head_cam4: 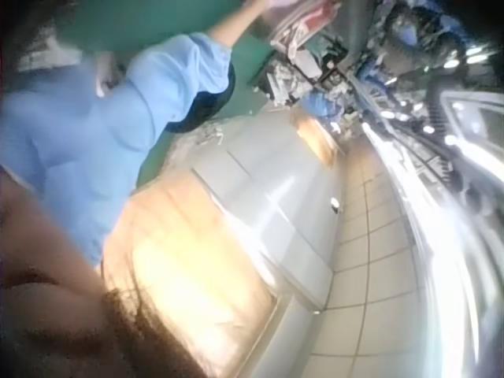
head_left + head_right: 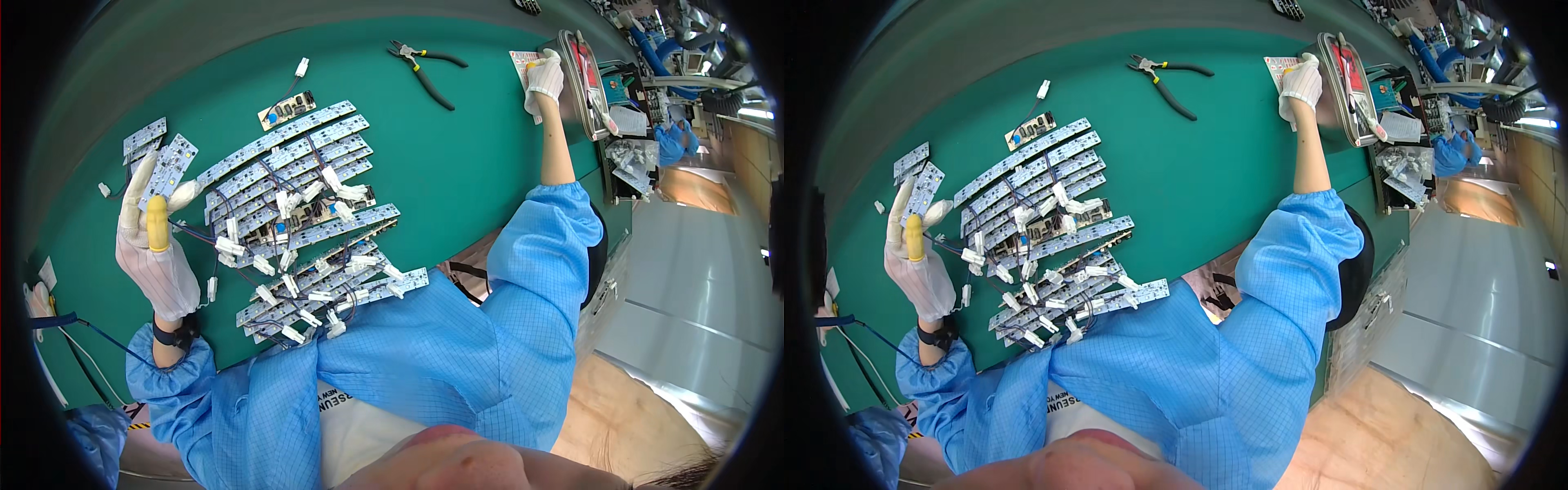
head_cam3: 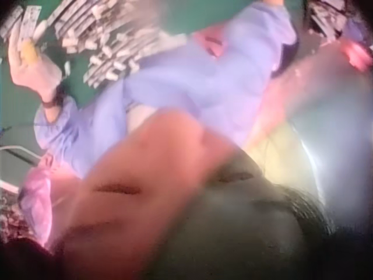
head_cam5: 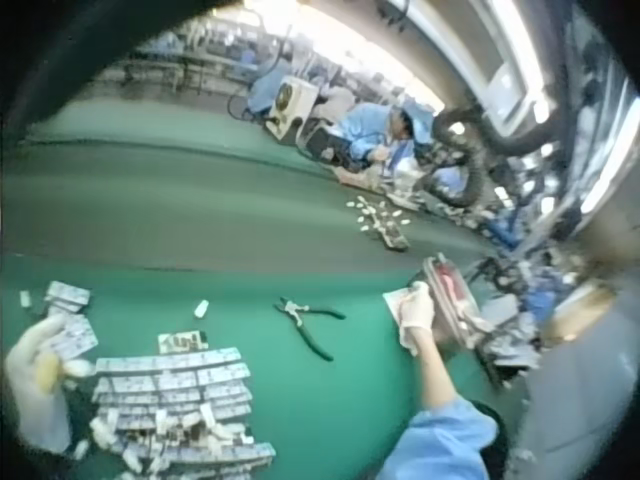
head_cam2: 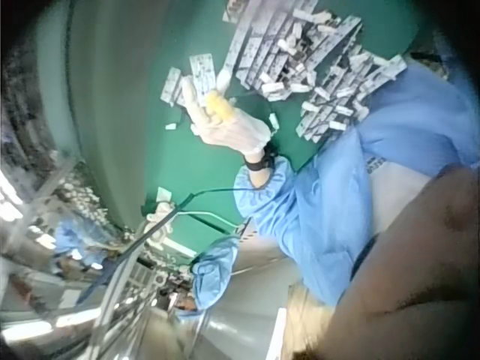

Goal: Assembling and inspecting LED strip components on a production line.

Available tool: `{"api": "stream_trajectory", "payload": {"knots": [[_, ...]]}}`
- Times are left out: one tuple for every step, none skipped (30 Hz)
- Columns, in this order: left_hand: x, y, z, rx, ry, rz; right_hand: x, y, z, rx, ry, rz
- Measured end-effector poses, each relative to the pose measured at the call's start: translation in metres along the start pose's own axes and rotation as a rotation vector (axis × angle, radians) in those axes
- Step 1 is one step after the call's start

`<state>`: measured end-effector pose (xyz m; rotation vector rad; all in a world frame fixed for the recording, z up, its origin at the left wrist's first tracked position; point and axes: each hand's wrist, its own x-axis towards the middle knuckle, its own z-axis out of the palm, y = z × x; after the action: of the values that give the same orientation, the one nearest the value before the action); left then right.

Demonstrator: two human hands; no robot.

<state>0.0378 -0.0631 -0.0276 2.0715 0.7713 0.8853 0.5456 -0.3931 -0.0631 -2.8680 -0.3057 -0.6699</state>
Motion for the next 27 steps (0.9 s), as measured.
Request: {"api": "stream_trajectory", "payload": {"knots": [[-0.001, -0.005, 0.001, -0.054, 0.0, -0.015, -0.002, -0.003, -0.001, -0.001, -0.001, -0.001], [-0.001, -0.007, 0.001, -0.107, 0.002, -0.029, -0.004, -0.006, -0.003, -0.006, -0.008, 0.011], [-0.001, -0.006, 0.001, -0.106, 0.003, -0.029, -0.004, -0.007, -0.003, -0.01, -0.014, 0.022], [-0.001, -0.005, 0.001, -0.137, -0.005, -0.033, -0.002, -0.008, -0.002, -0.009, -0.013, 0.021], [-0.001, -0.005, 0.001, -0.17, -0.014, -0.038, -0.002, -0.008, -0.002, -0.023, -0.004, 0.022], [-0.002, -0.006, 0.0, -0.171, -0.011, -0.038, -0.001, -0.009, -0.002, -0.036, 0.007, 0.022], [-0.002, -0.006, -0.001, -0.159, -0.011, -0.043, 0.001, -0.01, -0.004, -0.035, 0.01, 0.019], [-0.002, -0.007, 0.0, -0.145, -0.018, -0.053, -0.001, -0.011, -0.005, -0.045, -0.007, 0.027], [-0.001, -0.007, 0.001, -0.144, -0.02, -0.056, -0.001, -0.012, -0.005, -0.055, -0.023, 0.035], [0.001, -0.004, 0.001, -0.138, -0.038, -0.073, 0.0, -0.009, -0.001, -0.056, -0.025, 0.034], [0.0, -0.003, -0.001, -0.134, -0.049, -0.087, 0.001, -0.006, -0.001, -0.078, 0.027, -0.059], [-0.001, -0.003, -0.001, -0.135, -0.045, -0.086, 0.003, -0.002, 0.0, -0.099, 0.079, -0.151], [-0.001, -0.004, -0.001, -0.169, -0.031, -0.077, 0.004, 0.002, 0.0, -0.097, 0.083, -0.153], [-0.001, -0.005, -0.002, -0.204, -0.014, -0.07, 0.006, 0.002, -0.003, -0.116, 0.057, -0.173], [0.0, -0.005, -0.003, -0.205, -0.007, -0.07, 0.009, 0.003, -0.005, -0.135, 0.03, -0.191], [0.001, -0.003, -0.005, -0.216, -0.04, -0.056, 0.012, 0.007, -0.004, -0.107, 0.085, -0.196], [-0.001, -0.002, -0.008, -0.215, -0.059, -0.055, 0.014, 0.0, -0.002, -0.13, 0.112, -0.224], [-0.003, -0.003, -0.006, -0.411, -0.036, -0.106, 0.006, -0.018, -0.013, -0.155, 0.143, -0.248], [-0.003, 0.0, -0.007, -0.474, -0.057, -0.15, 0.002, -0.034, -0.029, -0.193, 0.07, -0.22], [-0.001, 0.006, -0.007, -0.53, -0.078, -0.194, -0.016, -0.06, -0.05, -0.144, 0.152, -0.296], [-0.004, 0.012, -0.011, -0.484, -0.096, -0.186, -0.036, -0.095, -0.061, -0.064, 0.216, -0.39], [-0.004, 0.014, -0.01, -0.571, -0.135, -0.197, -0.058, -0.13, -0.081, 0.147, 0.149, -0.469], [-0.003, 0.015, -0.008, -0.654, -0.178, -0.204, -0.081, -0.162, -0.101, 0.362, 0.077, -0.534], [-0.002, 0.01, -0.007, -0.681, -0.262, -0.172, -0.104, -0.187, -0.119, 0.68, -0.154, -0.566], [-0.004, 0.01, -0.007, -0.798, -0.337, -0.193, -0.129, -0.211, -0.136, 1.001, -0.393, -0.588], [-0.004, 0.015, -0.005, -0.849, -0.35, -0.206, -0.157, -0.229, -0.153, 1.129, -0.608, -0.622], [-0.002, 0.013, -0.006, -0.795, -0.415, -0.176, -0.182, -0.246, -0.169, 1.239, -0.842, -0.616]]}}
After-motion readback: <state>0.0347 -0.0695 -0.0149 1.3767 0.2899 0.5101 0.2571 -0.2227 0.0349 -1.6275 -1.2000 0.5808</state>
